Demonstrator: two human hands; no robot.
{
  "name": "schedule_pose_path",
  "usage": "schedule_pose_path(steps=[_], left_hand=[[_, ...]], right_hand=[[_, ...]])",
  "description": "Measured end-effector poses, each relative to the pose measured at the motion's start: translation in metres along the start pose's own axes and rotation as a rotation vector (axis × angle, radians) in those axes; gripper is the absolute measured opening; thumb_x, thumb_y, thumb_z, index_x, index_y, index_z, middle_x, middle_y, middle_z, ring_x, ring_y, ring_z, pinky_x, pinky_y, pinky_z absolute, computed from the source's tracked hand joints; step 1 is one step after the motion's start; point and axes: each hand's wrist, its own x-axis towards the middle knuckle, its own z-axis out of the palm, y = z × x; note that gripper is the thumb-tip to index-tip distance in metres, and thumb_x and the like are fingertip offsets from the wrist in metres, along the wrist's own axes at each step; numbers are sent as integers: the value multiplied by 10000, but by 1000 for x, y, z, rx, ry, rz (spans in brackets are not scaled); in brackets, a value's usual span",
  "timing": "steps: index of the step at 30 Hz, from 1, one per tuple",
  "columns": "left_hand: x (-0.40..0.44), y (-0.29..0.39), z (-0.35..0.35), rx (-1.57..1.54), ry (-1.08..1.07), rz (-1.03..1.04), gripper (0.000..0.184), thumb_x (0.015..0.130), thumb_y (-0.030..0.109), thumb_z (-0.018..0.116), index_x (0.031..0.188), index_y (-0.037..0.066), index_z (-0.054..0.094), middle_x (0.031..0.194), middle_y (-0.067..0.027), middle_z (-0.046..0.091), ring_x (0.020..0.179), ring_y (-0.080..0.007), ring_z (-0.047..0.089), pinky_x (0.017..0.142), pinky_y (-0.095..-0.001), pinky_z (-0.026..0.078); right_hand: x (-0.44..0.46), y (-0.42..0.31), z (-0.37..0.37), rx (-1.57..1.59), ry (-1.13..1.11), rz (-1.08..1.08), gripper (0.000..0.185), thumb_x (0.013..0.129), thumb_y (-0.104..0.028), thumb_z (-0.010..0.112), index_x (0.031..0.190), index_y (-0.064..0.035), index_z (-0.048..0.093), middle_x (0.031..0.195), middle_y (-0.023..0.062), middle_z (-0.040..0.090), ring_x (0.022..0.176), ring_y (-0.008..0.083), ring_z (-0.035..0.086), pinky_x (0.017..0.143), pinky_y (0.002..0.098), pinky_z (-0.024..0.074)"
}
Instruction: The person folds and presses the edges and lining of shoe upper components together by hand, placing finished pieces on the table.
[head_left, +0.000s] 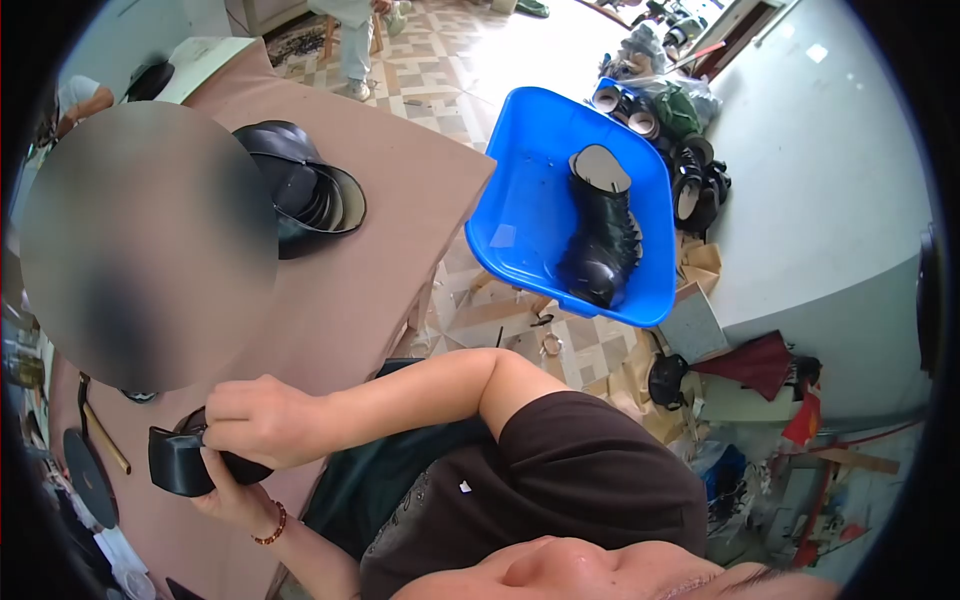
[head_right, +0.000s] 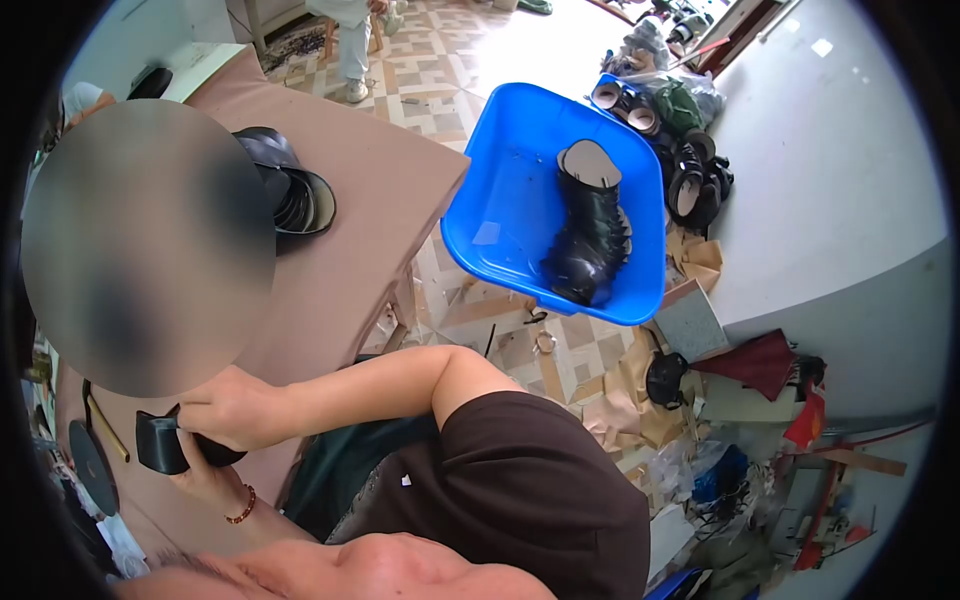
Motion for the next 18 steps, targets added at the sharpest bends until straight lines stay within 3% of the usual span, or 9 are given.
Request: schedule_pose_path(steps=[2, 6, 8, 9, 12, 15, 18], left_hand=[[-3, 15, 14, -69, -27, -72, 328, 922, 116, 622, 1168, -80, 531, 1113, -125, 604, 993, -191, 603, 874, -295, 499], [-8, 23, 17, -306, -208, -135, 416, 924, 108, 610, 1276, -51, 453, 1199, -121, 566, 1062, -211, 581, 939, -353, 477], [-12, 36, 31, -174, -153, -102, 371, 881, 70, 656, 1206, -29, 508, 1102, -92, 605, 981, -183, 604, 887, -319, 488], [-13, 43, 37, -131, -67, -122, 286, 833, 52, 693, 1087, -19, 584, 991, -62, 636, 885, -156, 609, 818, -291, 491], [-15, 44, 35, -91, 16, -26, 217, 821, -9, 688, 1018, 3, 597, 934, -33, 634, 840, -117, 597, 774, -271, 492], [-21, 51, 26, -95, 27, 61, 174, 827, -26, 685, 979, 6, 608, 921, -29, 639, 821, -107, 596, 755, -258, 492], [-22, 58, 13, -37, -10, 157, 163, 827, -21, 695, 966, 4, 613, 919, -30, 643, 814, -104, 597, 745, -249, 492]], right_hand=[[-6, 4, -10, -86, -92, -68, 103, 755, -51, 641, 840, 0, 614, 746, 91, 528, 652, 255, 552, 551, 366, 481], [1, 2, -25, 18, -22, -142, 156, 734, -20, 669, 887, 2, 649, 778, 92, 581, 692, 257, 589, 561, 358, 497], [-4, 5, -27, 58, -40, -104, 211, 709, 5, 702, 918, -1, 679, 824, 107, 629, 711, 252, 622, 572, 351, 508], [-3, 3, -22, 68, 5, -67, 230, 691, 14, 699, 920, -1, 691, 815, 105, 627, 668, 243, 614, 555, 333, 502], [3, 4, -18, -45, -124, -203, 278, 636, 75, 697, 912, 45, 675, 773, 96, 601, 574, 197, 546, 486, 308, 449], [5, 1, -12, -2, -216, -256, 273, 659, 28, 665, 932, 34, 656, 832, 99, 601, 628, 221, 568, 535, 302, 487], [12, -13, -3, 236, -191, -1, 208, 718, 55, 691, 920, 19, 658, 784, 94, 601, 617, 209, 567, 531, 292, 478]])
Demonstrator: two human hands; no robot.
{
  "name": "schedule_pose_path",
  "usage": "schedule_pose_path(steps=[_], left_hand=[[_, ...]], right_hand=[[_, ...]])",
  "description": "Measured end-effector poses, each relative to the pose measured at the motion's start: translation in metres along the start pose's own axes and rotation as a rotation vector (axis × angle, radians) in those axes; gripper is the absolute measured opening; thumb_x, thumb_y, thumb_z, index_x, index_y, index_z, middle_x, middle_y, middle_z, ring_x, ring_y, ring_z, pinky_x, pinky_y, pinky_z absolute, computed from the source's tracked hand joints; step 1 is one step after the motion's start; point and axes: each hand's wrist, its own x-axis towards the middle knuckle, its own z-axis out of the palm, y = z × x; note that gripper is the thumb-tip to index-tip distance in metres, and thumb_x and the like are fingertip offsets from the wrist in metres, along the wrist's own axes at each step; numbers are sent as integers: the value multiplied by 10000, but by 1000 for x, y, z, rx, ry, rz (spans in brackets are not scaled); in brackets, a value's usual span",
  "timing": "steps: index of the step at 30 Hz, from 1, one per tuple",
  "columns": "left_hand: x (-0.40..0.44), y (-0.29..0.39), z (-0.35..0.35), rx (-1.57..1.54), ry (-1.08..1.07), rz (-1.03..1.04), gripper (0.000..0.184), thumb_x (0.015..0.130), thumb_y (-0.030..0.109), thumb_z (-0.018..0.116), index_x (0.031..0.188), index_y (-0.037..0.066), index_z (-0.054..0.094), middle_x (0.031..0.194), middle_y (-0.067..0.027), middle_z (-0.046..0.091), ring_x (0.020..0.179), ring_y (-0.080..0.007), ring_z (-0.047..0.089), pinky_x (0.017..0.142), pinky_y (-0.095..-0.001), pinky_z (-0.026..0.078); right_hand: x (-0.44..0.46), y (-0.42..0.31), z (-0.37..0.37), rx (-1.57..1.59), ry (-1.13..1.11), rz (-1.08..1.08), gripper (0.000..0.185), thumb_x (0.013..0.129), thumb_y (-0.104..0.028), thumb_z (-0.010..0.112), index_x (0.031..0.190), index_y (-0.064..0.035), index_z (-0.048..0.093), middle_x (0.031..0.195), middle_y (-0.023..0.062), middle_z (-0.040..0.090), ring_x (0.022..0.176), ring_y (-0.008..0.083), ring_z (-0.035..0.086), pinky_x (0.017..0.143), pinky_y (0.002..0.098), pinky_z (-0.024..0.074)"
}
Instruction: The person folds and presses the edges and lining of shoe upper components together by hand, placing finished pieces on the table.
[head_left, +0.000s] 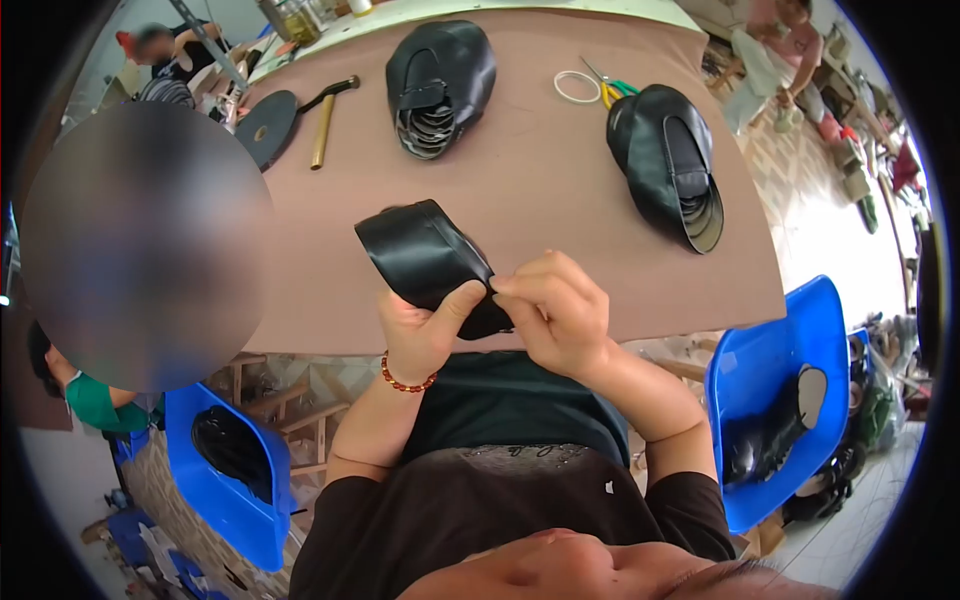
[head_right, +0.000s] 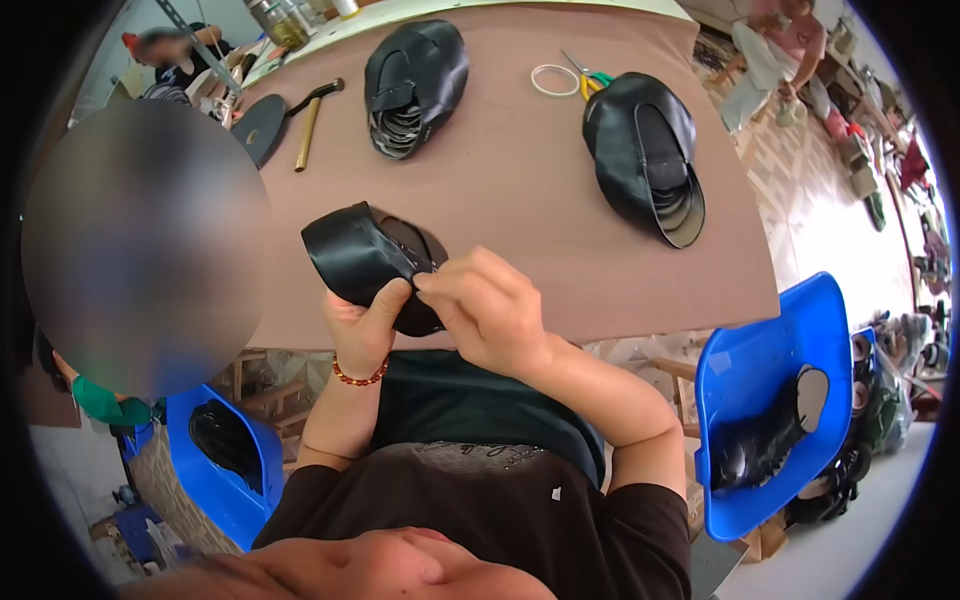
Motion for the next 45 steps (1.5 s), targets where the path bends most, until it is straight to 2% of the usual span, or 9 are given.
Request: schedule_pose_path(steps=[3, 6, 15, 18, 22, 25, 29, 32, 45], left_hand=[[1, 4, -3, 66, 15, 9, 165, 829, -19, 696, 971, 0, 614, 915, -33, 645, 809, -104, 601, 733, -245, 493], [-2, -1, -8, 17, 37, -39, 165, 844, -4, 685, 990, 3, 611, 925, -36, 646, 812, -110, 603, 742, -247, 492], [-10, -1, -14, -309, 101, -295, 169, 860, 28, 665, 1013, 17, 593, 936, -50, 639, 845, -128, 612, 776, -284, 501], [-5, 0, -21, -431, 163, -395, 159, 853, 42, 659, 994, 29, 587, 904, -40, 623, 796, -127, 606, 730, -284, 504], [1, 12, -13, -464, 82, -335, 154, 846, 49, 675, 973, 30, 588, 891, -36, 612, 773, -135, 607, 710, -287, 507], [8, 16, -6, -446, 83, -343, 150, 847, 54, 678, 963, 26, 588, 871, -42, 614, 757, -140, 606, 697, -292, 513], [8, 16, -2, -455, 117, -315, 127, 855, 67, 673, 937, 23, 587, 829, -54, 616, 734, -148, 603, 678, -288, 513], [5, 10, -5, -478, 95, -274, 238, 869, 116, 653, 1060, 8, 562, 919, -73, 611, 813, -153, 605, 730, -299, 533], [0, 11, -1, -490, 197, -207, 170, 847, 61, 683, 978, 52, 574, 877, -28, 602, 793, -127, 593, 742, -292, 495]], right_hand=[[0, -7, 7, 90, 46, 161, 165, 765, 64, 697, 917, 10, 659, 745, 93, 599, 623, 206, 572, 538, 294, 475], [-3, -4, 14, -27, 24, 32, 217, 710, 83, 693, 911, 10, 655, 778, 88, 601, 636, 202, 573, 535, 293, 469], [5, -18, 6, -410, -468, -151, 217, 701, -26, 618, 916, 8, 612, 878, 85, 544, 766, 228, 572, 566, 324, 503], [10, -5, 12, -169, -412, -104, 258, 755, -35, 643, 997, -5, 560, 893, 63, 528, 801, 195, 560, 625, 303, 505], [20, 17, 2, 1068, -583, 620, 341, 905, -165, 647, 1140, -47, 428, 945, 5, 460, 851, 94, 477, 757, 247, 444], [11, 36, 20, 1350, -451, 523, 436, 871, -246, 699, 1147, -56, 420, 1013, 28, 443, 895, 81, 455, 743, 224, 425], [7, 55, 27, 1389, -496, 580, 539, 809, -350, 758, 1132, -43, 454, 1039, 49, 442, 900, 72, 442, 708, 178, 401], [9, 58, 28, 1386, -515, 585, 528, 815, -364, 750, 1123, -33, 478, 1033, 43, 463, 900, 68, 446, 691, 166, 398], [8, 58, 32, 1415, -515, 544, 422, 901, -388, 648, 1088, -27, 533, 1059, 14, 525, 999, 88, 503, 891, 236, 412]])
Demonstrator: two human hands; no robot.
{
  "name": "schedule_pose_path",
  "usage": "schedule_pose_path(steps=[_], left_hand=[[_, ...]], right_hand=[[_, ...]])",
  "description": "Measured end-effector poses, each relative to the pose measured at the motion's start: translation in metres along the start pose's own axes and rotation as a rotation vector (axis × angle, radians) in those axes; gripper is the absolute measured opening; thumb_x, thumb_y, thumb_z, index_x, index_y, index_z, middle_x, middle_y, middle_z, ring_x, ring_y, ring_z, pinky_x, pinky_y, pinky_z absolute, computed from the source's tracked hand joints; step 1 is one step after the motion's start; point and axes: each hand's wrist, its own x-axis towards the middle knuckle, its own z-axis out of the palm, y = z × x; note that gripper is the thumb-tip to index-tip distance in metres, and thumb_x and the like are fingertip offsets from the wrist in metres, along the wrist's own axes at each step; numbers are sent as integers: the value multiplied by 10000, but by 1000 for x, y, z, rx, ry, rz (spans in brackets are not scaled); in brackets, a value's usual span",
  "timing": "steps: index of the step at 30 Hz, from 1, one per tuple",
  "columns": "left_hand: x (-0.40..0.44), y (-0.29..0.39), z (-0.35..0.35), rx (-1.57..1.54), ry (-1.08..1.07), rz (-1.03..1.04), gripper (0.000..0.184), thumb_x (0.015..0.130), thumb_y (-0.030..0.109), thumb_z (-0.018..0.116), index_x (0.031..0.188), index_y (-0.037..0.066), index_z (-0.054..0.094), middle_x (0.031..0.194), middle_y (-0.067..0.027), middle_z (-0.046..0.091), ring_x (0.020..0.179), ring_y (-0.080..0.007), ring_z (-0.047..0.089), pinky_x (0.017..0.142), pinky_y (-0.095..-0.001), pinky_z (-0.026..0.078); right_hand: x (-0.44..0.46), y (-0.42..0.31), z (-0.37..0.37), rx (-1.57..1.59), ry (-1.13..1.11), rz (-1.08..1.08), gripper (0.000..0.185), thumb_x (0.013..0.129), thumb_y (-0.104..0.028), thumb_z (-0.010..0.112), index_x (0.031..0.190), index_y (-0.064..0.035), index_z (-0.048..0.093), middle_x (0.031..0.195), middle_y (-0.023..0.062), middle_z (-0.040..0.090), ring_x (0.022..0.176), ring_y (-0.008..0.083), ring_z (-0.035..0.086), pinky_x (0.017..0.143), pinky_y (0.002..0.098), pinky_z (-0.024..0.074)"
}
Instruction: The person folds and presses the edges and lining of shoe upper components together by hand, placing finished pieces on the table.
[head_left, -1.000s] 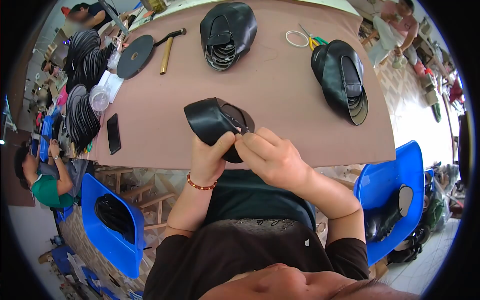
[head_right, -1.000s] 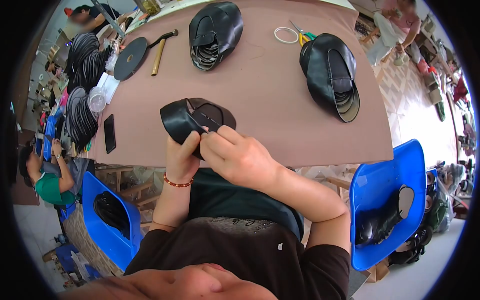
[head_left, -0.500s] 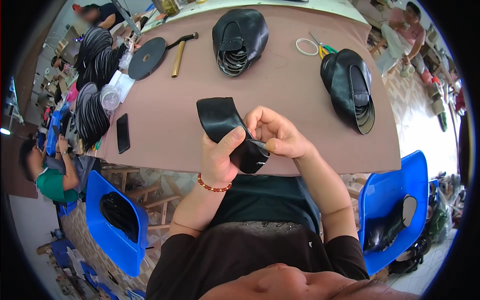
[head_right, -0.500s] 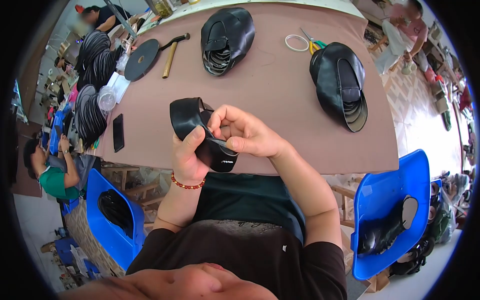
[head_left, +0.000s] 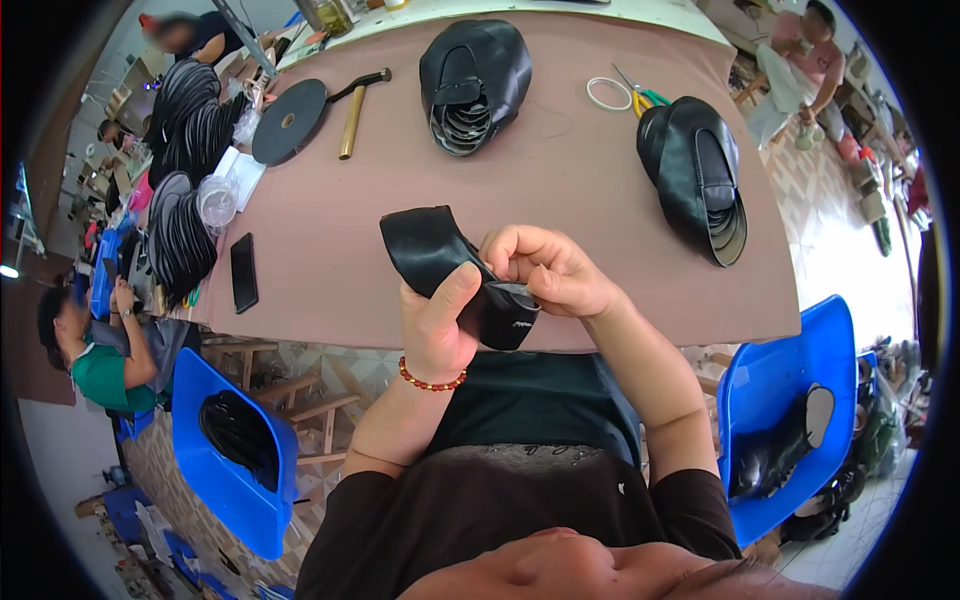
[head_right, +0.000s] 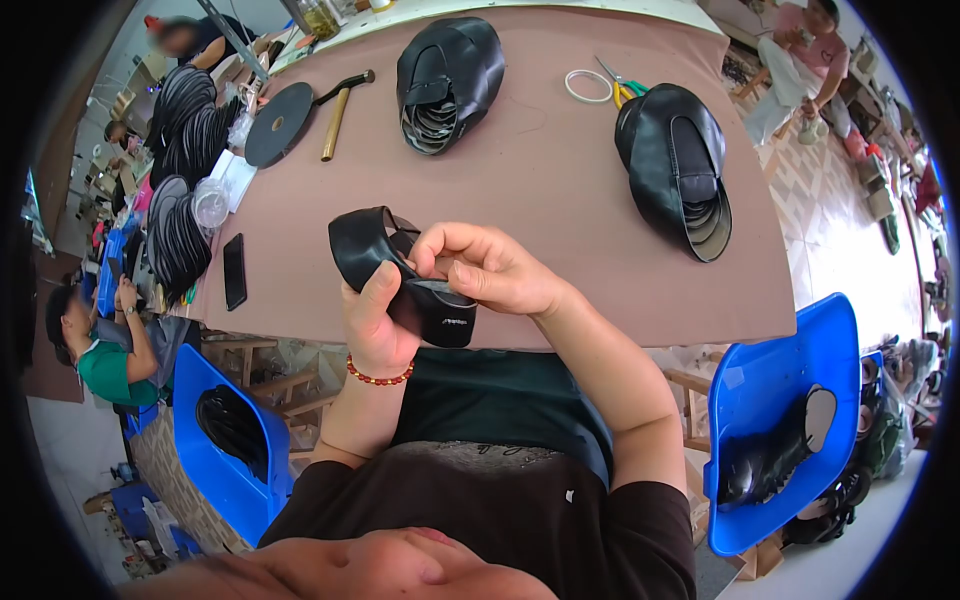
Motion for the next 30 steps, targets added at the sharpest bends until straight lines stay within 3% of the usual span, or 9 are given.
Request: schedule_pose_path(steps=[5, 8, 9, 12, 13, 19, 25, 29, 30], left_hand=[[-3, 2, -4, -101, -3, -55, 179, 859, 80, 678, 1005, 45, 580, 916, -43, 615, 822, -129, 604, 760, -288, 498], [3, 6, -9, -70, -18, -51, 190, 866, 107, 683, 1007, 35, 578, 949, -54, 618, 842, -134, 605, 767, -289, 499], [4, 8, -11, -67, -54, -86, 227, 863, 130, 695, 1021, 18, 575, 981, -68, 621, 867, -146, 607, 788, -302, 498], [10, 16, -14, -33, -157, -117, 265, 863, 142, 699, 1049, -1, 577, 999, -79, 625, 898, -162, 611, 815, -314, 494], [11, 18, -18, -15, -239, -159, 289, 849, 118, 704, 1073, -15, 578, 1021, -90, 631, 928, -177, 616, 834, -321, 490], [3, 18, -22, -64, -202, -162, 305, 811, 38, 695, 1093, -2, 587, 1031, -81, 638, 946, -183, 622, 849, -319, 491], [-5, 10, -6, -123, 26, -165, 253, 810, -24, 648, 1056, 22, 609, 974, -63, 650, 899, -155, 628, 833, -311, 499], [-2, -3, -21, 150, 13, -44, 234, 815, -59, 615, 1033, 24, 600, 939, -49, 654, 852, -135, 632, 785, -283, 510], [-2, -4, -23, 168, 9, -41, 234, 815, -66, 609, 1031, 23, 597, 937, -48, 654, 844, -132, 633, 774, -276, 512]], right_hand=[[-2, -19, 13, 282, 60, 162, 374, 917, -341, 634, 1092, -21, 550, 1003, 18, 562, 917, 69, 530, 772, 224, 443], [-3, -22, 18, -89, 142, 152, 298, 895, -221, 670, 1092, -27, 558, 921, 5, 587, 859, 52, 543, 737, 218, 450], [-4, -26, 28, -205, 200, 111, 227, 862, -76, 688, 1055, -29, 577, 872, -12, 595, 822, 33, 548, 693, 200, 448], [-7, -24, 31, -365, 322, 31, 202, 842, -12, 698, 1012, -28, 589, 861, -9, 581, 800, 26, 545, 634, 192, 448], [-5, -25, 36, -386, 363, -26, 144, 857, -11, 684, 983, -11, 614, 839, -13, 578, 764, 26, 541, 595, 185, 442], [1, -22, 50, -850, 493, -210, 171, 785, -3, 742, 941, 0, 673, 782, 19, 603, 696, 77, 572, 585, 233, 467], [4, -26, 63, -1272, 500, -402, 201, 713, 53, 732, 897, -10, 680, 741, 80, 592, 627, 177, 576, 549, 281, 468], [-2, -13, 59, -1578, 420, -619, 268, 651, 58, 695, 915, 16, 672, 767, 78, 582, 626, 201, 570, 529, 312, 470], [-2, -15, 59, -1622, 373, -579, 275, 651, 53, 689, 924, 18, 670, 779, 77, 579, 632, 205, 568, 532, 315, 472]])
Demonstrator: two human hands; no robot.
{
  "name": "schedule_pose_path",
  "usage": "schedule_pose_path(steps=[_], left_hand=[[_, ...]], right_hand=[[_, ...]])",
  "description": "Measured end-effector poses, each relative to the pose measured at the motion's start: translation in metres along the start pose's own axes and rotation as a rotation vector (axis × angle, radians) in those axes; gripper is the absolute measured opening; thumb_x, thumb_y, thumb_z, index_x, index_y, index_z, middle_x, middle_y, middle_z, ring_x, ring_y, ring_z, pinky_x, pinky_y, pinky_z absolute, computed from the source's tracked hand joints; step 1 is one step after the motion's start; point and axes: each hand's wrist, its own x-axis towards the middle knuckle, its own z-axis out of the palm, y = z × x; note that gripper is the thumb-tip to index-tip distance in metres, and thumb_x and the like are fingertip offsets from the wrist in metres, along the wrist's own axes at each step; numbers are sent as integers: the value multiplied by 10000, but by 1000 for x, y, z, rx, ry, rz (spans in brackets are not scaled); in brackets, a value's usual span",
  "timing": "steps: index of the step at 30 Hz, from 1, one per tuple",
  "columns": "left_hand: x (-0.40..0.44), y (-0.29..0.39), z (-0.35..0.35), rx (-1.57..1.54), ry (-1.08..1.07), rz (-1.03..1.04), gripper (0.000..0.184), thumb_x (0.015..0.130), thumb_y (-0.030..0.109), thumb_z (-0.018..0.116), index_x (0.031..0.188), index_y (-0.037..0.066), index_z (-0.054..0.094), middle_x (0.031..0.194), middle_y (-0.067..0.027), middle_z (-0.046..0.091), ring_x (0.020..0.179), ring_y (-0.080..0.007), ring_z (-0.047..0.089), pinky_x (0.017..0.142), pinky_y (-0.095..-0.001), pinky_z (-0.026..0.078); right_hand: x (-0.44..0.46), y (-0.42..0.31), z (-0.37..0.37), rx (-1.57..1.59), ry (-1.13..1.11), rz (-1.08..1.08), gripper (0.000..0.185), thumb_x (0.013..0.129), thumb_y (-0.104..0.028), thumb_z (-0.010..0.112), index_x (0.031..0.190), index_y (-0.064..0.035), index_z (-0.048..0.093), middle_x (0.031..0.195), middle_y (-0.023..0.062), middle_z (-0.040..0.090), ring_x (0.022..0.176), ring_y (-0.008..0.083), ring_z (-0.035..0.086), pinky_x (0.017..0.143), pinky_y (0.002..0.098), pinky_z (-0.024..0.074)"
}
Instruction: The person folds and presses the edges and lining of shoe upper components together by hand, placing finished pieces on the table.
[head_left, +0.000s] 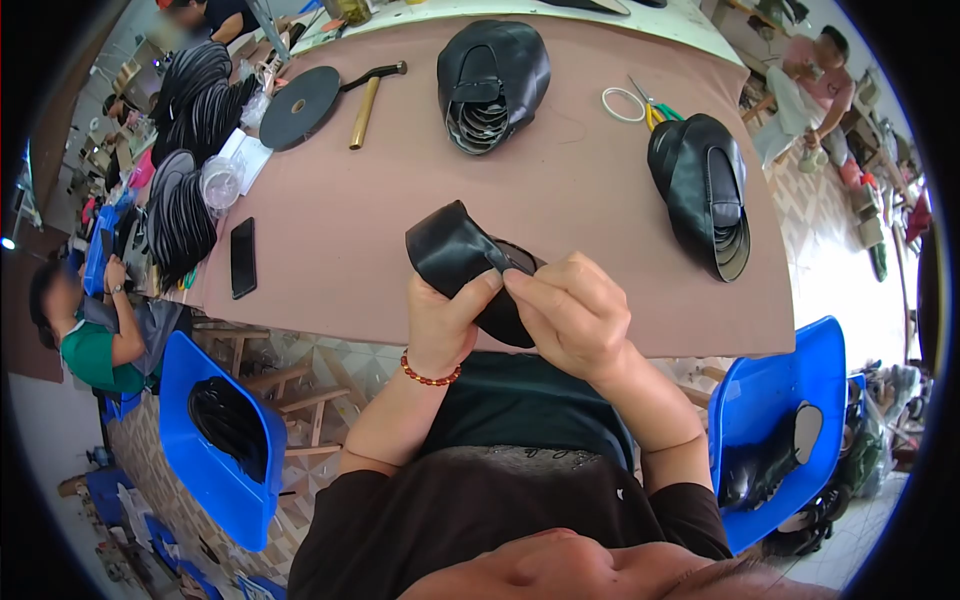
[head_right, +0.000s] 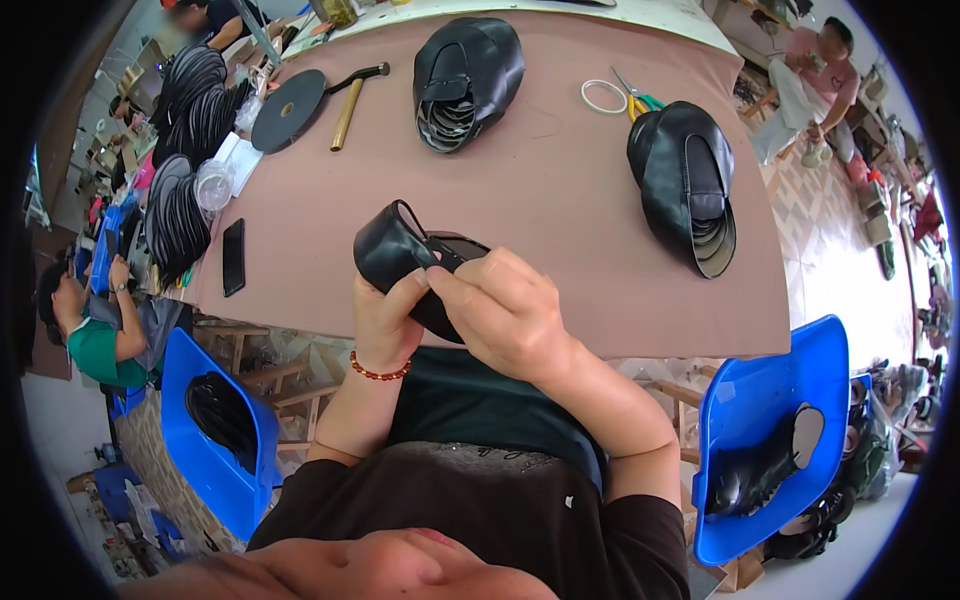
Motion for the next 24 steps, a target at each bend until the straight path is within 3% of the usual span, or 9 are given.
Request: schedule_pose_path(steps=[7, 14, 16, 17, 19, 22, 24], left_hand=[[0, 17, -6, -83, -157, -101, 230, 814, -46, 626, 1034, 8, 588, 958, -53, 650, 878, -133, 630, 797, -281, 505], [6, 7, -5, -197, -60, -115, 266, 820, -9, 645, 1072, 16, 563, 951, -69, 644, 859, -158, 636, 777, -294, 519], [13, 8, -10, -243, -87, -125, 262, 826, -4, 638, 1074, 19, 559, 951, -77, 643, 851, -167, 639, 761, -297, 526], [13, 8, -6, -177, -9, -93, 146, 857, 132, 623, 925, 4, 602, 821, -87, 645, 754, -161, 616, 709, -292, 509], [21, 20, -14, -219, -112, -142, 152, 865, 150, 625, 904, 5, 599, 821, -92, 645, 730, -170, 620, 683, -285, 512], [24, 24, -16, -179, -152, -174, 179, 868, 180, 639, 854, 11, 581, 740, -64, 584, 617, -145, 551, 575, -265, 466], [30, 27, -19, -195, -227, -185, 186, 863, 184, 649, 842, 16, 574, 694, -44, 540, 579, -126, 499, 535, -261, 431]], right_hand=[[11, -5, -11, 41, -247, 18, 241, 674, 38, 660, 913, 12, 655, 799, 70, 548, 656, 222, 556, 572, 315, 485], [11, -4, -6, 4, -338, 3, 294, 690, -37, 698, 972, 1, 628, 855, 85, 537, 723, 242, 564, 597, 328, 494], [22, -5, -12, 163, -419, 91, 366, 708, -87, 731, 1039, -6, 600, 872, 76, 536, 749, 241, 569, 633, 316, 499], [27, -4, -15, 243, -459, 134, 405, 717, -112, 748, 1073, -9, 586, 881, 72, 535, 762, 241, 571, 651, 310, 501], [33, 9, -18, 542, -526, 194, 456, 734, -131, 771, 1119, -17, 555, 885, 46, 530, 792, 210, 577, 708, 295, 495], [10, 23, -1, 1163, -540, 593, 423, 787, -75, 765, 1128, -28, 519, 922, -2, 533, 871, 114, 564, 817, 275, 472], [2, 37, 10, 1428, -571, 732, 362, 794, -33, 752, 1080, -29, 531, 942, 1, 545, 889, 97, 561, 834, 272, 474]])
